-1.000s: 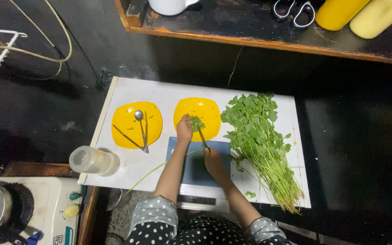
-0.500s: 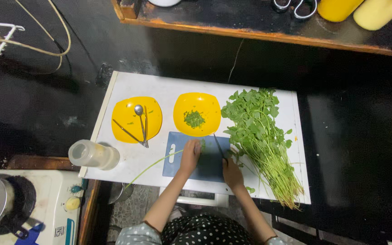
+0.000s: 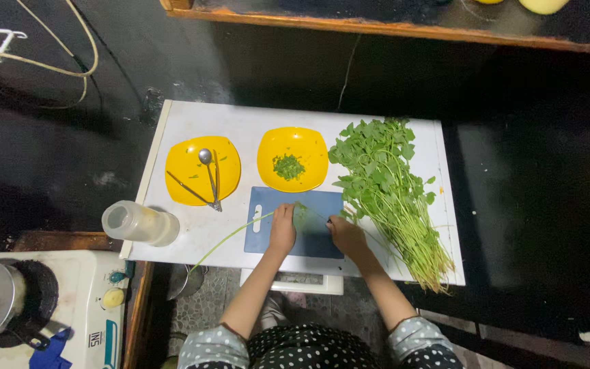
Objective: The person uses a knife to chop a single sprig of leafy greens on a blue cutting board, while a bundle of the same greens sits nearby on the white table.
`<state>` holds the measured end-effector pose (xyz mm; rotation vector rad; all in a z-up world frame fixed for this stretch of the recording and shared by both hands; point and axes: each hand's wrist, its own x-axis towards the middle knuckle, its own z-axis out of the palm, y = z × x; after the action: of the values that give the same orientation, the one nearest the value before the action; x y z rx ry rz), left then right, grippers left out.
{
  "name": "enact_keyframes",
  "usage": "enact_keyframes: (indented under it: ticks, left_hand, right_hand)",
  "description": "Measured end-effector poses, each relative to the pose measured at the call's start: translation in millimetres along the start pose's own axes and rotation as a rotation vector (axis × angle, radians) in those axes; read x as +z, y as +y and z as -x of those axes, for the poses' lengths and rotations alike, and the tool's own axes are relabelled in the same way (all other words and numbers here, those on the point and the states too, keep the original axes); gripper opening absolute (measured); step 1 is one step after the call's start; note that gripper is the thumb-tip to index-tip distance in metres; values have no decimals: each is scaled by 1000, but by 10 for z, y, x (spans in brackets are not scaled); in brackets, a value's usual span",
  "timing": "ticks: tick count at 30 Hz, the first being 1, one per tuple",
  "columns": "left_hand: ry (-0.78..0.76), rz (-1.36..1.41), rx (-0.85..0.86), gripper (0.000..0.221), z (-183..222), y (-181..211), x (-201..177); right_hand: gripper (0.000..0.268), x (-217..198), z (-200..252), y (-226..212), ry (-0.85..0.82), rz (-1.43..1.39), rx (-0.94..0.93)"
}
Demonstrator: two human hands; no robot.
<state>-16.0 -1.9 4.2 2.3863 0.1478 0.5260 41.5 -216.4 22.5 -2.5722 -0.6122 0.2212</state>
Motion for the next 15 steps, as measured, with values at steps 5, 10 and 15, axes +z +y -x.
enact_keyframes:
  ticks: [5, 10, 15]
  left_hand:
    - [-60, -19, 42, 60, -59, -90, 12]
    - [-87, -34, 113, 61, -75, -41, -22]
    - [-160, 23, 130, 47, -84, 14, 16]
  right_hand:
    - [31, -144, 232, 62, 2, 27, -51]
    - [33, 130, 442, 317, -12, 42, 210]
    - [39, 565, 595, 164, 66, -60, 445]
